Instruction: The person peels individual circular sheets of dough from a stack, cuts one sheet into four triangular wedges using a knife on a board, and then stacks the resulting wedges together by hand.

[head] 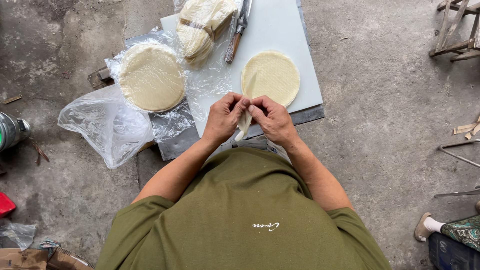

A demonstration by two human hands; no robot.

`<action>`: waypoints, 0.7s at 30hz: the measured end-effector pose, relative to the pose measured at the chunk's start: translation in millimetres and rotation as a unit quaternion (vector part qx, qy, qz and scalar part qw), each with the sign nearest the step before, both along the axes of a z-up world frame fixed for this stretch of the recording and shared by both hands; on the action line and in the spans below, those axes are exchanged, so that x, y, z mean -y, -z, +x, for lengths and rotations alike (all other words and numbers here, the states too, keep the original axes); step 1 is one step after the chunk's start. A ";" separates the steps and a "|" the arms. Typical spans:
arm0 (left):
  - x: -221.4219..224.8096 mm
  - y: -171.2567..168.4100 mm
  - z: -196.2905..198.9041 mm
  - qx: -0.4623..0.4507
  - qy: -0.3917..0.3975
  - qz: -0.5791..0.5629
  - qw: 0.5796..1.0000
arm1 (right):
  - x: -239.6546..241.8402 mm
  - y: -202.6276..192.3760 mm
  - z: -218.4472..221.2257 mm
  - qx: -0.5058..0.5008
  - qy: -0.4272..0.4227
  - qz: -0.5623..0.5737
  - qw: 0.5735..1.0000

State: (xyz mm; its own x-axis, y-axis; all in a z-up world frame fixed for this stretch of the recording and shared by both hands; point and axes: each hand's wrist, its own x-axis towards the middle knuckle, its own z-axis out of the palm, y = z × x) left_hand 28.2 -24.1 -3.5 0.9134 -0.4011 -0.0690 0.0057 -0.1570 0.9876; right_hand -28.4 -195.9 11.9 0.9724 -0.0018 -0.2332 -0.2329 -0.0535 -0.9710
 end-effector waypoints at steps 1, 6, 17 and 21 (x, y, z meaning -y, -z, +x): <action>-0.1 -0.7 1.0 -0.009 -0.010 -0.007 1.000 | 3.3 1.9 -0.4 -0.005 0.000 0.026 1.000; -0.7 -6.4 7.3 -0.059 -0.076 -0.024 0.995 | 21.0 4.8 -4.9 -0.026 0.045 0.101 0.994; 14.9 -4.2 -11.6 0.233 -0.003 0.026 0.972 | -0.3 0.3 2.6 0.009 0.115 0.105 0.988; 6.9 10.9 -4.6 -0.027 -0.077 -0.084 0.993 | 8.1 3.7 4.4 0.039 0.145 0.178 0.973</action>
